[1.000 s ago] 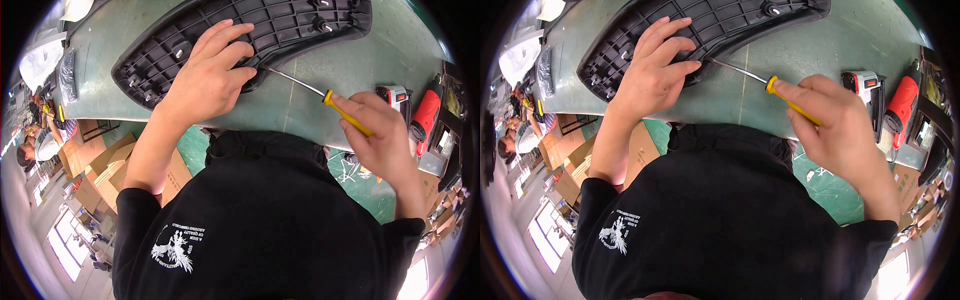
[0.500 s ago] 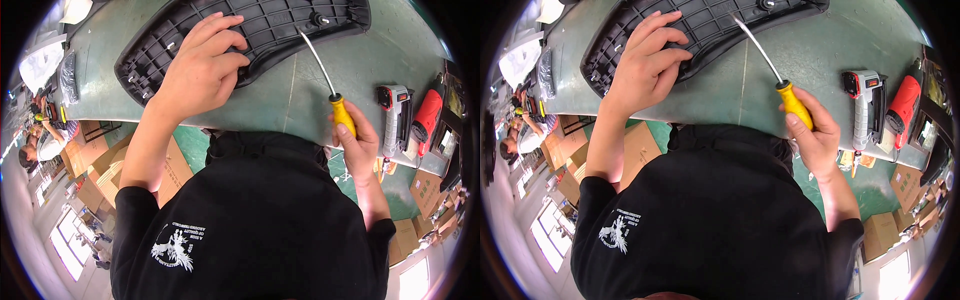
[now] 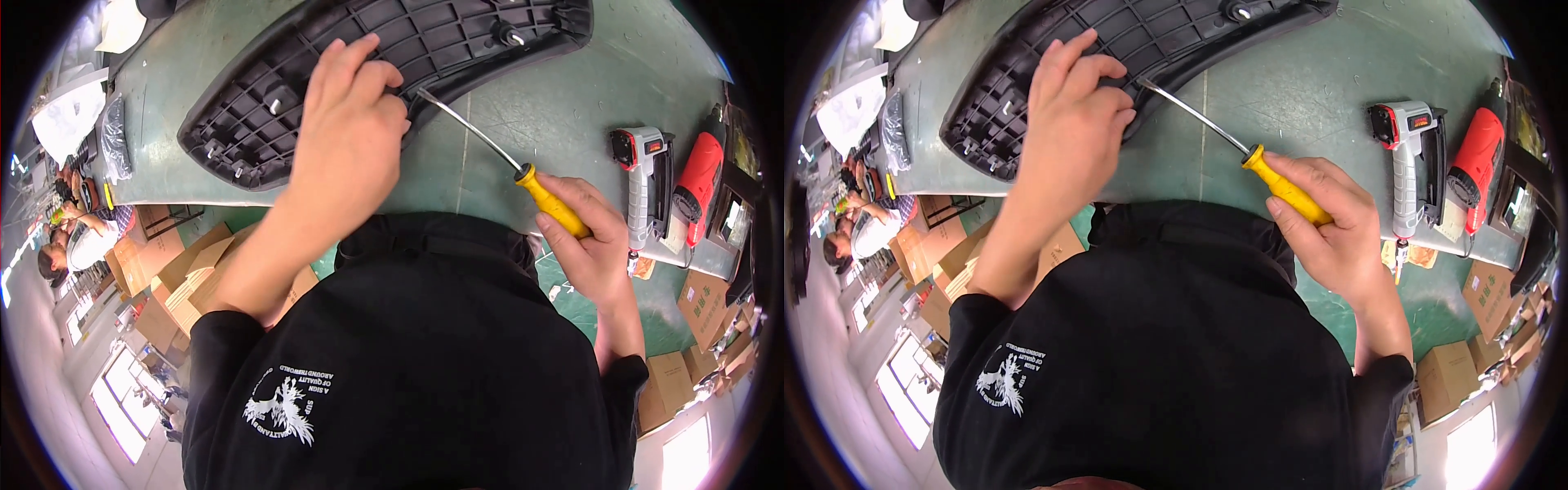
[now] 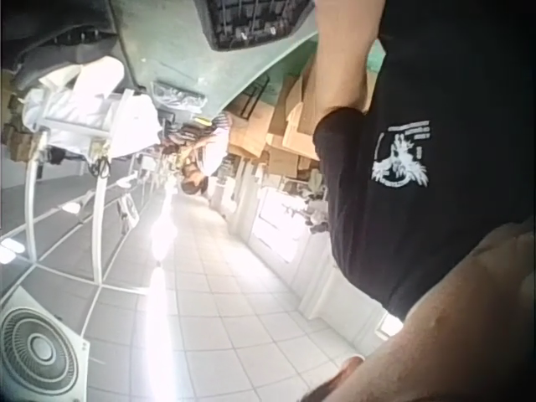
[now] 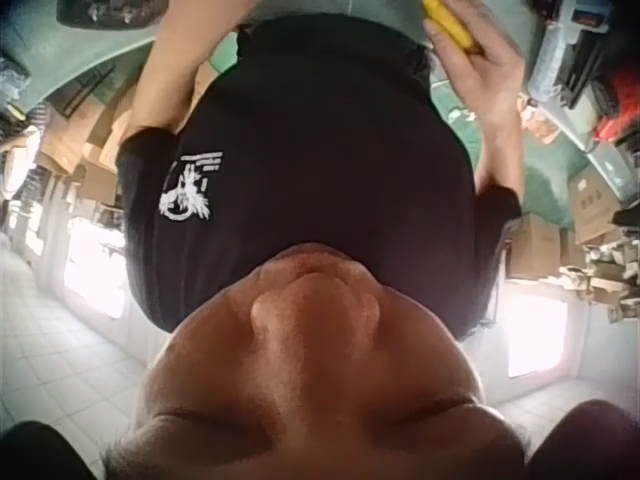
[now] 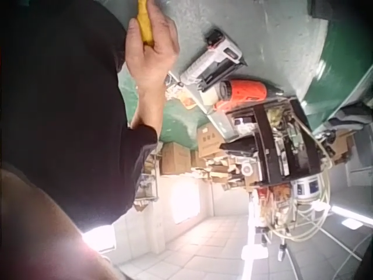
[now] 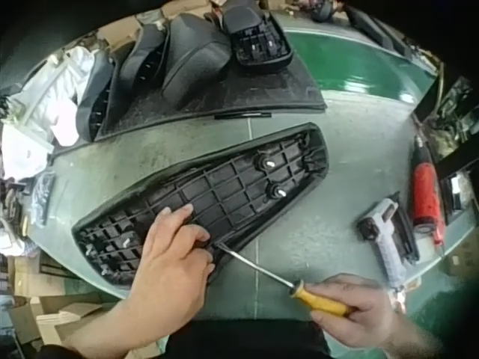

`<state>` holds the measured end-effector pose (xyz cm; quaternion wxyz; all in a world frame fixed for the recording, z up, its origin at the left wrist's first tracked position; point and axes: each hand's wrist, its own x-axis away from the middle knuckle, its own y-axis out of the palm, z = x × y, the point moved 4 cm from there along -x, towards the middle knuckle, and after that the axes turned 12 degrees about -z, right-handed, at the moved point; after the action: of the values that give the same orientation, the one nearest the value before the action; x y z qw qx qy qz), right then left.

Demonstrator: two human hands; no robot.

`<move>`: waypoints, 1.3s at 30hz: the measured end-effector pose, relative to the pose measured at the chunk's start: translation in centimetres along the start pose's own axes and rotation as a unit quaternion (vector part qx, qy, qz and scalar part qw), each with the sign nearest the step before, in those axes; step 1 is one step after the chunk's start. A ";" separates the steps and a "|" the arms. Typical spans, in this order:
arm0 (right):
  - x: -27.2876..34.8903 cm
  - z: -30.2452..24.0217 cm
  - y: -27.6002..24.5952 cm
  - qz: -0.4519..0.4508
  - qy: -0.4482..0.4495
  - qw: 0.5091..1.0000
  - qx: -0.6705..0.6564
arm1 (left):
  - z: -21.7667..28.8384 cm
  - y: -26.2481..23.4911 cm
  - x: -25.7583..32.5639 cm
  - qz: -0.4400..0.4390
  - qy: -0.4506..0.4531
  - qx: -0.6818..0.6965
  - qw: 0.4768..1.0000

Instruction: Assembling seat covers onto plastic bases using a screwdriver and pneumatic stapler.

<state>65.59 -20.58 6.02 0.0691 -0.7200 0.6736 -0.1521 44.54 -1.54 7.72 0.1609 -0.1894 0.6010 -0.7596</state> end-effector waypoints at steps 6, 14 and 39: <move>-0.2 -0.7 -0.3 -0.041 0.020 0.997 0.065 | 2.9 4.7 4.5 0.116 -0.030 -0.067 0.991; -1.6 -1.1 0.2 -0.113 0.028 0.984 0.132 | 3.0 7.9 6.6 0.238 -0.042 -0.187 0.952; -1.4 -7.2 3.2 -0.098 0.061 0.945 0.305 | 2.4 9.3 7.6 0.250 -0.015 -0.165 0.954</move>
<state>60.25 -18.75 11.63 0.2288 -0.7164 0.5237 -0.4002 39.21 -9.25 -0.14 0.3213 -0.0681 0.7437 -0.5823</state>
